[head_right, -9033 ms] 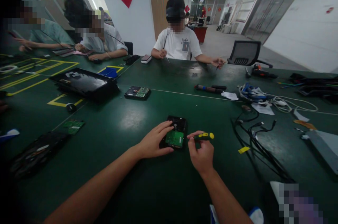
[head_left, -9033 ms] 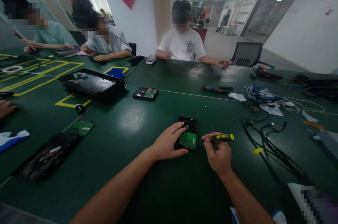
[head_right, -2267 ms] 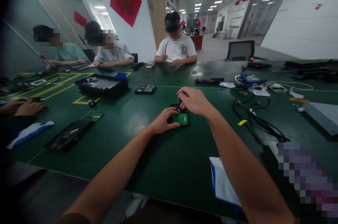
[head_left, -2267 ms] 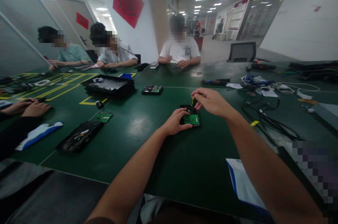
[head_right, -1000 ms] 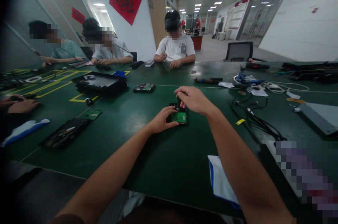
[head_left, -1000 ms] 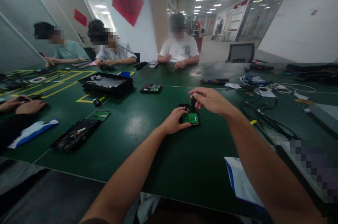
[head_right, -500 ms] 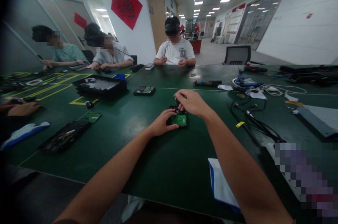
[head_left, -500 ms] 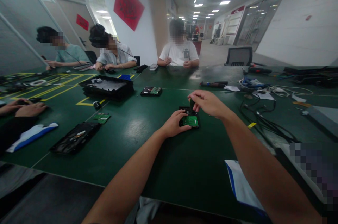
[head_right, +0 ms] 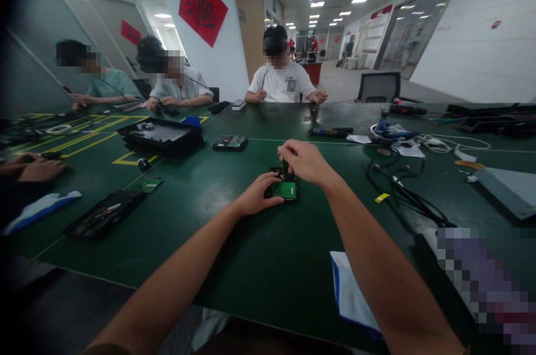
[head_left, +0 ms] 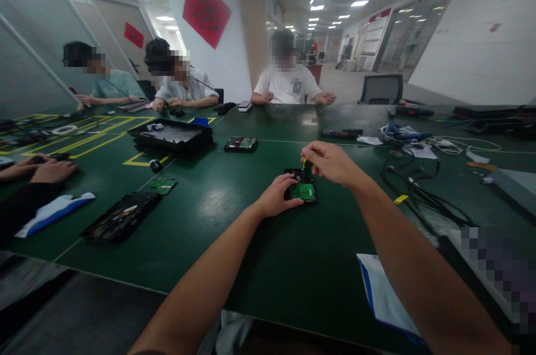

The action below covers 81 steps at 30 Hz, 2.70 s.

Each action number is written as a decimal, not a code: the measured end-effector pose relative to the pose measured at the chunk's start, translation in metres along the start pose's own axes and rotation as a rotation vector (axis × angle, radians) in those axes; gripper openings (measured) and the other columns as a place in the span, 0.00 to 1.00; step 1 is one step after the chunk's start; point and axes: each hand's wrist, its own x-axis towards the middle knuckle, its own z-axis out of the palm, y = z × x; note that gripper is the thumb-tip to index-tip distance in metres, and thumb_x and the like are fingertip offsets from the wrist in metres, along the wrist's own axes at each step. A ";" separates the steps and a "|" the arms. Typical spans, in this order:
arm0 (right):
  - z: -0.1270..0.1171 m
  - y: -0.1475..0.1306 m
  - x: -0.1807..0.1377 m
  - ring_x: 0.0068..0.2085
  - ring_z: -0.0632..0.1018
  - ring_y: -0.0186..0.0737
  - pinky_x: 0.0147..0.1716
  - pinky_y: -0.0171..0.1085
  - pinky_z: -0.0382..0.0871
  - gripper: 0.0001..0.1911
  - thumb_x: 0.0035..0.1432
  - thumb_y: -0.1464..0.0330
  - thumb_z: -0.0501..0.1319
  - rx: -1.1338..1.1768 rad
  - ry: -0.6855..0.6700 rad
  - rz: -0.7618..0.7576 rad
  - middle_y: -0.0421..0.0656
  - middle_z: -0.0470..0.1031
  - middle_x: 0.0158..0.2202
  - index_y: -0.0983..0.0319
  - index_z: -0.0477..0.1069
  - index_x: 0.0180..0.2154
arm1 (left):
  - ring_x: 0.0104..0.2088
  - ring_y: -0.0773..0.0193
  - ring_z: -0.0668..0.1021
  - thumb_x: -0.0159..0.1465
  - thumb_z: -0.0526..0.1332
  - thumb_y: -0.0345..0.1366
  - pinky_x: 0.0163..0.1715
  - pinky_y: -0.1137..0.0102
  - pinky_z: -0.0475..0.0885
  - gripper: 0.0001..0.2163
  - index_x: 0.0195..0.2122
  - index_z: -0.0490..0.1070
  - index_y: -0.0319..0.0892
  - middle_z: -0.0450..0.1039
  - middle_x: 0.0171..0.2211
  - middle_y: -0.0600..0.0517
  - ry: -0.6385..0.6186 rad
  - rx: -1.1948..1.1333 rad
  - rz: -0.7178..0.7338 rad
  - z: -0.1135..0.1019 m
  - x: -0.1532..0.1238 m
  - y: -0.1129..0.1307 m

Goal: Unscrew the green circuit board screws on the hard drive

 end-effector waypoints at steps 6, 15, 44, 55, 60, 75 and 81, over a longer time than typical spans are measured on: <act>-0.004 -0.001 -0.001 0.29 0.78 0.37 0.30 0.36 0.71 0.13 0.67 0.61 0.58 -0.036 -0.027 -0.004 0.42 0.80 0.30 0.59 0.77 0.45 | 0.70 0.45 0.64 0.61 0.70 0.52 0.69 0.50 0.62 0.32 0.63 0.68 0.44 0.62 0.67 0.40 0.004 0.000 0.006 0.001 -0.001 -0.002; -0.001 -0.006 -0.002 0.24 0.76 0.35 0.27 0.35 0.67 0.13 0.66 0.58 0.60 -0.108 0.044 0.003 0.40 0.77 0.26 0.60 0.75 0.37 | 0.70 0.46 0.64 0.62 0.70 0.52 0.69 0.52 0.61 0.31 0.62 0.69 0.43 0.63 0.67 0.39 0.001 0.001 0.018 0.001 0.000 -0.001; -0.008 0.004 0.000 0.32 0.78 0.37 0.30 0.35 0.70 0.13 0.67 0.60 0.58 -0.078 -0.007 -0.063 0.43 0.80 0.35 0.60 0.78 0.42 | 0.70 0.45 0.63 0.62 0.70 0.51 0.70 0.50 0.61 0.31 0.63 0.68 0.43 0.62 0.68 0.39 -0.010 0.004 0.009 0.000 -0.001 0.000; -0.004 -0.001 -0.001 0.26 0.77 0.35 0.26 0.34 0.71 0.15 0.71 0.61 0.53 0.049 -0.075 0.005 0.43 0.79 0.32 0.61 0.76 0.43 | 0.70 0.45 0.63 0.62 0.70 0.52 0.70 0.50 0.61 0.32 0.63 0.68 0.43 0.63 0.67 0.39 -0.011 0.015 0.023 0.001 0.000 -0.001; -0.006 0.002 0.000 0.29 0.77 0.37 0.29 0.35 0.71 0.14 0.70 0.63 0.55 0.029 -0.044 -0.012 0.42 0.78 0.30 0.60 0.75 0.50 | 0.70 0.45 0.64 0.62 0.70 0.52 0.69 0.50 0.61 0.32 0.63 0.68 0.44 0.62 0.68 0.39 -0.008 0.002 0.010 0.000 -0.001 -0.001; -0.004 0.002 0.000 0.28 0.79 0.36 0.28 0.34 0.73 0.13 0.71 0.63 0.55 0.127 -0.082 0.011 0.43 0.80 0.31 0.61 0.75 0.46 | 0.70 0.46 0.64 0.62 0.70 0.52 0.70 0.50 0.61 0.32 0.63 0.68 0.44 0.62 0.67 0.40 -0.009 0.003 0.008 0.001 -0.001 -0.002; -0.006 0.002 0.001 0.31 0.78 0.37 0.29 0.34 0.71 0.12 0.68 0.61 0.58 0.007 -0.017 -0.036 0.42 0.79 0.34 0.60 0.77 0.44 | 0.70 0.46 0.64 0.62 0.70 0.52 0.69 0.50 0.61 0.32 0.62 0.68 0.44 0.63 0.67 0.39 0.002 0.015 0.022 0.002 0.000 -0.003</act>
